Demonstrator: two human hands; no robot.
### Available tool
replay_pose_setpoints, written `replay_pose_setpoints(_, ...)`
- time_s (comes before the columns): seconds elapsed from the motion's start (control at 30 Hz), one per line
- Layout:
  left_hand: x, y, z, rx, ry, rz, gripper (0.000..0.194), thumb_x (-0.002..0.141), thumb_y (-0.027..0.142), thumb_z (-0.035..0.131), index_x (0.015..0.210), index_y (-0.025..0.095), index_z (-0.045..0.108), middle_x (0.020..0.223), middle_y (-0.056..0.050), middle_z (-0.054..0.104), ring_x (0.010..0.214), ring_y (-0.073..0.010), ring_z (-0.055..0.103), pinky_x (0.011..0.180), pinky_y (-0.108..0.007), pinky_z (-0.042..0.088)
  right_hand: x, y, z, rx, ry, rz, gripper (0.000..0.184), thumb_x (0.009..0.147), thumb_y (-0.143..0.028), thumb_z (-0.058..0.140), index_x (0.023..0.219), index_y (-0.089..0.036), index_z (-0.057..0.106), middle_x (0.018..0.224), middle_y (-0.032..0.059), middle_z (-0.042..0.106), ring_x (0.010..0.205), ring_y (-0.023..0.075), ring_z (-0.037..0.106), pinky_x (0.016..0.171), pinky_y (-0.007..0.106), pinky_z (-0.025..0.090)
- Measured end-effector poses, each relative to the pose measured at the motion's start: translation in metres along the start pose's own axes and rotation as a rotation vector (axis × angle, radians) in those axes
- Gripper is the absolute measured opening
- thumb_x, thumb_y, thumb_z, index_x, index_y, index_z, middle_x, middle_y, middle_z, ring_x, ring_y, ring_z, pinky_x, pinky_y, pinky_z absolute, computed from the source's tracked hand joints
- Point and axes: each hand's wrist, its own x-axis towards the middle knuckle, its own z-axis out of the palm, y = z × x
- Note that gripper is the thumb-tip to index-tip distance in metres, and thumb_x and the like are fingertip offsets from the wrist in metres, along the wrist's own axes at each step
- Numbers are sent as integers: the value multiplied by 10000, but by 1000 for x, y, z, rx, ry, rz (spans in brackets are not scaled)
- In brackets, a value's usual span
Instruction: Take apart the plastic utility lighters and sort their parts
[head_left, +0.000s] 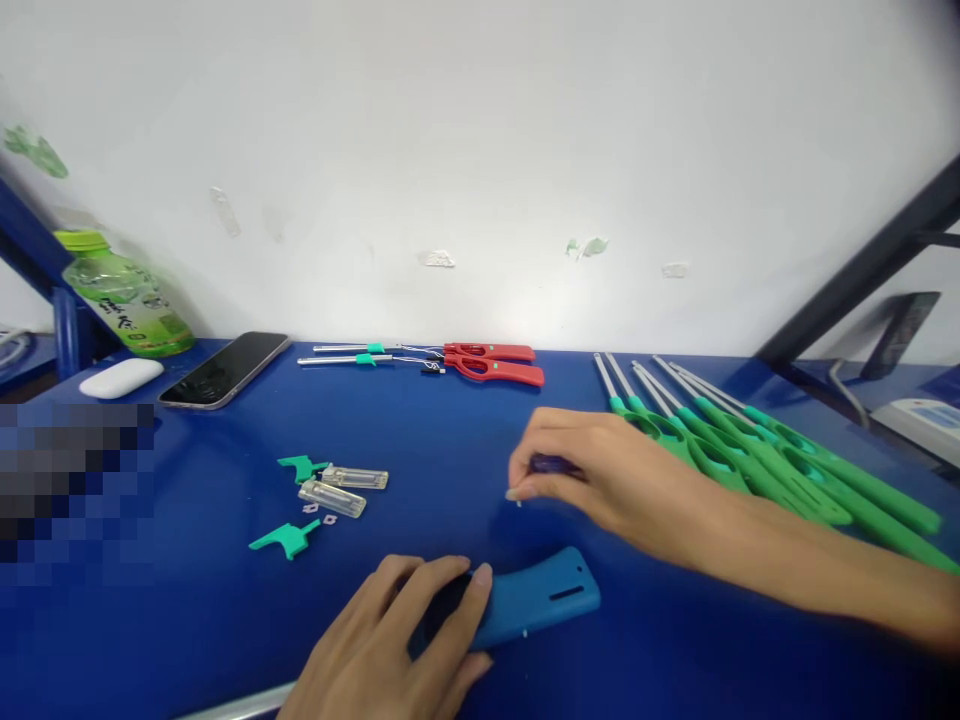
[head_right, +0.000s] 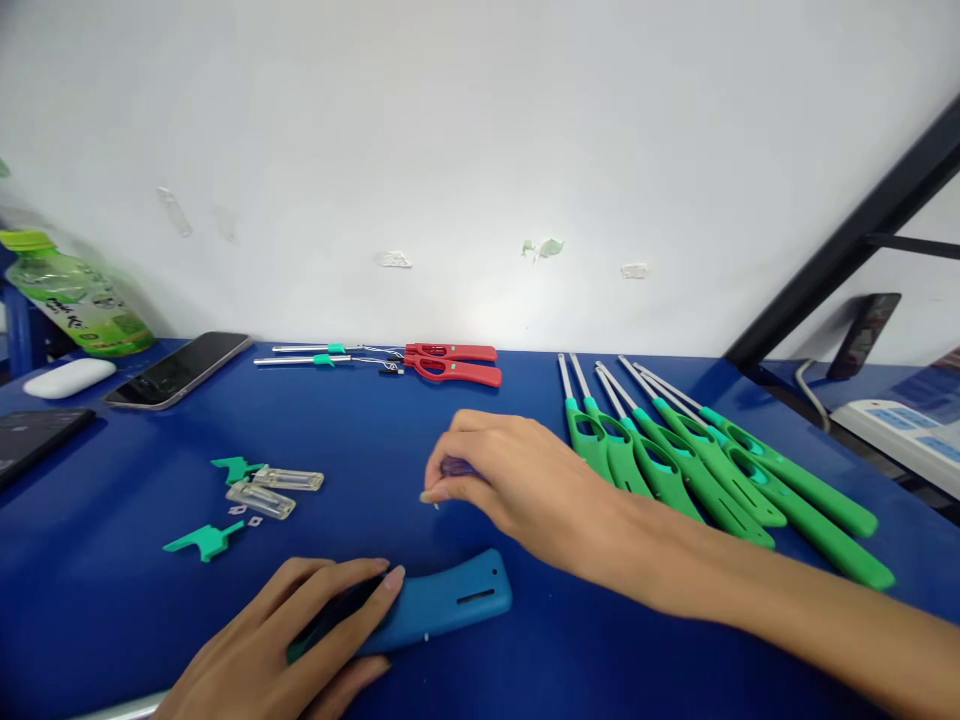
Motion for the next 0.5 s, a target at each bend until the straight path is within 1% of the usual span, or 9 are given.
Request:
replay_pose_setpoints(0.07, 2, 1, -1, -3, -5, -12, 414, 1077, 294, 545, 1483, 227, 584, 1266, -56, 747, 1026, -227, 737, 832, -353, 693, 26, -3, 9, -6, -45, -47, 101, 1032, -220, 695, 958, -208, 763, 983, 13, 740, 898, 161, 688, 806, 286, 486)
replay_pose_setpoints(0.17, 3, 5, -3, -25, 4, -43, 400, 1085, 318, 534, 1475, 252, 592, 1277, -27, 752, 1044, -225, 741, 848, -359, 694, 63, -9, 28, -16, -95, -129, 80, 1014, -205, 713, 965, -197, 776, 1009, 27, 740, 896, 163, 682, 809, 293, 484)
replay_pose_setpoints(0.27, 3, 8, -4, -43, 4, -73, 393, 1085, 329, 528, 1469, 278, 597, 1301, -4, 749, 1077, -224, 743, 878, -367, 691, 87, -17, 46, -40, -134, -205, 96, 1024, -224, 696, 1004, -200, 786, 1052, 34, 735, 914, 168, 675, 804, 300, 475)
replay_pose_setpoints(0.37, 2, 11, -2, -27, 19, -78, 398, 1084, 301, 505, 1469, 256, 598, 1296, -17, 752, 1089, -232, 744, 889, -373, 688, 96, -27, 54, -85, -146, -238, 166, 1064, -239, 628, 1056, -186, 785, 1086, 52, 722, 912, 174, 671, 768, 301, 461)
replay_pose_setpoints(0.43, 2, 13, 0, -19, 40, -85, 396, 1087, 279, 477, 1459, 238, 604, 1283, -31, 756, 1085, -239, 745, 884, -384, 687, 95, -32, 55, -126, -145, -252, 199, 1081, -242, 592, 1074, -180, 781, 1090, 60, 715, 888, 171, 663, 724, 297, 440)
replay_pose_setpoints(0.5, 2, 14, 1, -15, 58, -89, 389, 1088, 272, 462, 1445, 232, 613, 1272, -38, 758, 1081, -246, 746, 878, -394, 687, 93, -37, 55, -174, -137, -260, 223, 1091, -244, 565, 1089, -177, 778, 1095, 66, 706, 825, 159, 642, 661, 295, 403)
